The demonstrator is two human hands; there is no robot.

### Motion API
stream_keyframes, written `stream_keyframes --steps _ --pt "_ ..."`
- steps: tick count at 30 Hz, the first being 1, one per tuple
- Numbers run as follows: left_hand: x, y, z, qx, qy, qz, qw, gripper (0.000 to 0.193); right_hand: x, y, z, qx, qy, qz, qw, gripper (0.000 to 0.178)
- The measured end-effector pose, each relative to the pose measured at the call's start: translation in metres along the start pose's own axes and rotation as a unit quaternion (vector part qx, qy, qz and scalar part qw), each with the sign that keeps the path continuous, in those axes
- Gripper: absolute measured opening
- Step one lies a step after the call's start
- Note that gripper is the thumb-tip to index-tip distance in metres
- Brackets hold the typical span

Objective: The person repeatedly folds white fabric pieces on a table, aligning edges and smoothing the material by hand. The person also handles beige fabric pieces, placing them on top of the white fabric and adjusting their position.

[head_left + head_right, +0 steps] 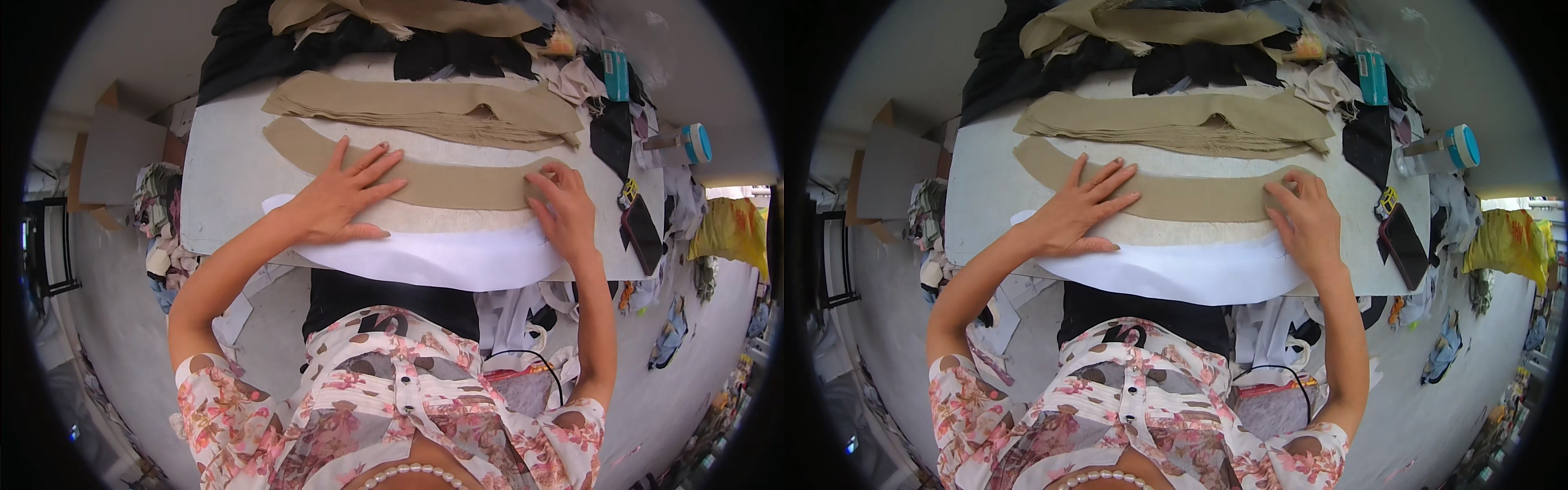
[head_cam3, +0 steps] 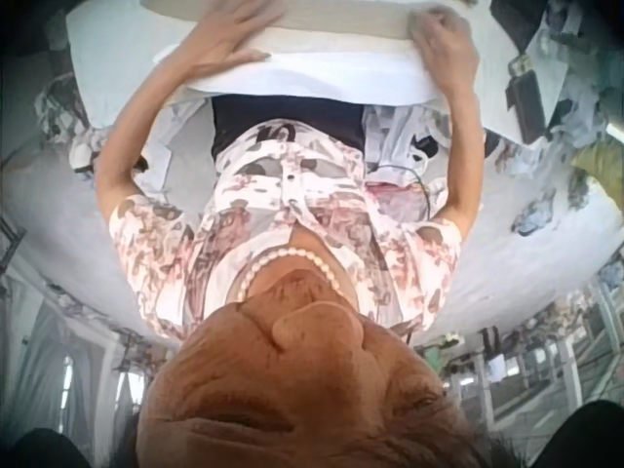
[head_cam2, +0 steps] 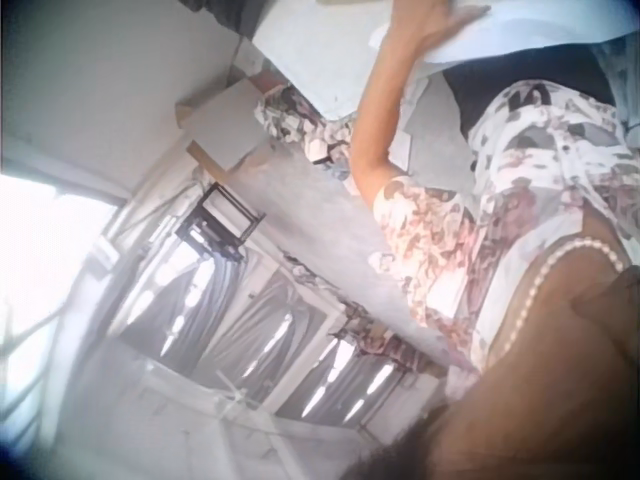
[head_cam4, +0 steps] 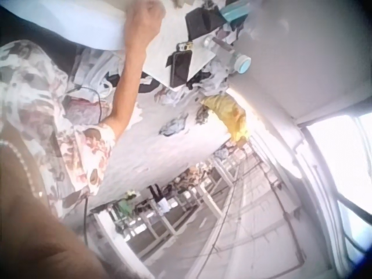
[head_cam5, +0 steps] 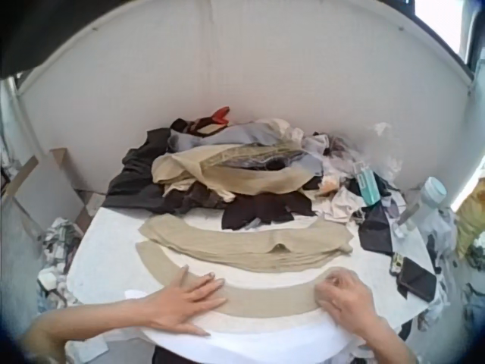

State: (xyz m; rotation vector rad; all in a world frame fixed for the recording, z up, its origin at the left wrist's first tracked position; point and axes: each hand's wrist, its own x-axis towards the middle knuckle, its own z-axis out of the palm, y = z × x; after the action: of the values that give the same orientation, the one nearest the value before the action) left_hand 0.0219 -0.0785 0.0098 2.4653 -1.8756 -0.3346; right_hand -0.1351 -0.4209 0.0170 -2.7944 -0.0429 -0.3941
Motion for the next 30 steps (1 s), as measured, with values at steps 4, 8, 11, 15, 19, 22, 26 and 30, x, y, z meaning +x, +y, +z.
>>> stream_keyframes --steps 4,8,11,15,19,22,26,30 --pt "0.001 0.003 0.000 -0.016 -0.005 -0.006 1.000 0.090 -0.002 0.014 0.003 -0.004 -0.008 0.014 1.000 0.037" --pt "0.003 0.009 -0.003 -0.025 -0.015 -0.017 0.999 0.091 0.002 0.021 0.000 -0.010 -0.020 0.004 1.000 0.036" --pt "0.005 0.010 -0.004 -0.029 -0.015 -0.019 0.999 0.092 0.003 0.022 -0.008 -0.027 -0.009 -0.015 0.999 0.036" --pt "0.005 0.009 -0.005 -0.026 -0.014 -0.017 0.999 0.093 0.001 0.026 -0.012 0.030 0.013 -0.014 0.999 0.031" --pt "0.000 0.010 -0.009 -0.058 0.008 -0.033 0.998 0.088 -0.012 0.037 -0.028 0.092 0.039 0.038 0.994 0.023" --pt "-0.012 0.018 -0.014 -0.074 0.058 -0.036 0.995 0.082 -0.029 0.026 -0.052 0.171 0.025 0.106 0.979 0.016" --pt "-0.030 0.031 -0.004 -0.071 0.050 -0.026 0.996 0.077 -0.051 0.004 -0.048 0.188 -0.012 0.088 0.978 0.022" --pt "-0.034 0.037 0.009 -0.056 0.011 -0.038 0.998 0.076 -0.062 0.007 -0.020 0.135 0.007 0.068 0.989 0.021"
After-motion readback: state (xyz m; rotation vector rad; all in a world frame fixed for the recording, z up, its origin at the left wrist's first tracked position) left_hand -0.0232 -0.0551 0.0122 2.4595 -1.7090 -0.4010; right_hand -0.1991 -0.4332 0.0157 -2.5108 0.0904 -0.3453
